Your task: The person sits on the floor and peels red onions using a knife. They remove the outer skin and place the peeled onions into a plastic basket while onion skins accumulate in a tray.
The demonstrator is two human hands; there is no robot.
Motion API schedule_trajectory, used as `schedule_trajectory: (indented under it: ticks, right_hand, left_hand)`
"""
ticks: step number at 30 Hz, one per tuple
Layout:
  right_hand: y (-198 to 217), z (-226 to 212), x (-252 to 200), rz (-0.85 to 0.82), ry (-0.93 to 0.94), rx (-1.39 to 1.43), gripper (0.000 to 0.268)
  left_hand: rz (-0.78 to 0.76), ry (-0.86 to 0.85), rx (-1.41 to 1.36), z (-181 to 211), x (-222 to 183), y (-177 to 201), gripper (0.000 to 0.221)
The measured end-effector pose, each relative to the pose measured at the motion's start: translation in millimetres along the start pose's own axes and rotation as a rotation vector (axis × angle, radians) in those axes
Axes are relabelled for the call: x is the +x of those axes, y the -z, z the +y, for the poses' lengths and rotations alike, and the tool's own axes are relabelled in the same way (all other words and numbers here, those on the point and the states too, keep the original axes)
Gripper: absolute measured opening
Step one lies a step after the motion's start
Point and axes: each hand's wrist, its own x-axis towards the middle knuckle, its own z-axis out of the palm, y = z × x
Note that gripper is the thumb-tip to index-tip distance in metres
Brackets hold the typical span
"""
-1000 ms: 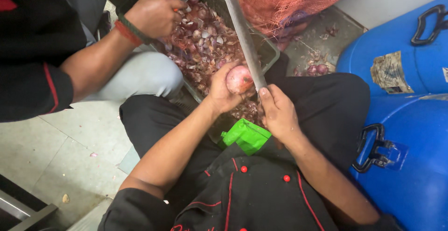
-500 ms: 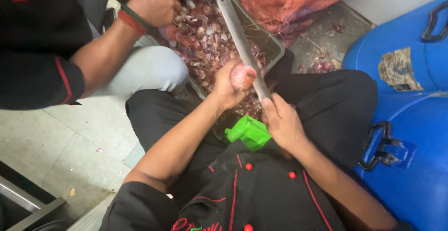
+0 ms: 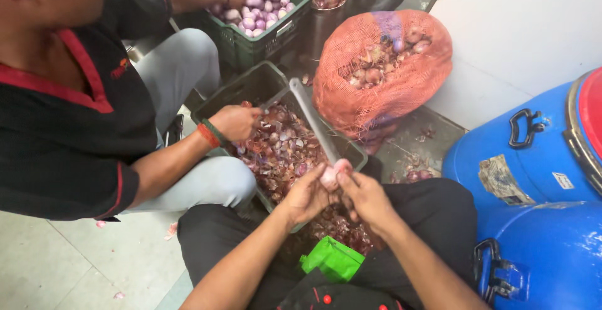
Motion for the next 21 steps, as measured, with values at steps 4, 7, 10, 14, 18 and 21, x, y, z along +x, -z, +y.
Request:
schedule_trajectory:
  ticks: [4,7,10,14,18,21]
  right_hand:
    - [0,-16,3,0.387,0.839,-0.621,0.026]
    - [-5,-18,-7,0.522,1.060,-1.073,0.033]
    - [-11,-4,-26,0.161,1.351,-0.982,0.018]
    - [-23,-1,-32,0.027,1.294,-0.981,0.036]
    - [-7,-3,-26,0.195,1.020,-0.762,0.025]
    - [7,-6,-12,0.276,0.643,-0.397,0.029]
  left_hand:
    - [-0.033,-0.188,-0.029,7,0,-11,0.038]
    - [0.056,-0.253,-0.045,-1,-1,-4,0.037]
    - [0.108,-0.308,-0.170,-8,9,15,0.033]
    - [0.148,-0.289,-0.227,12,21,27,0.039]
    - [-0.156,-0.355,-0.266,15,6,28,0.040]
    - [0.063,-0.368,-0.099,16,7,22,0.043]
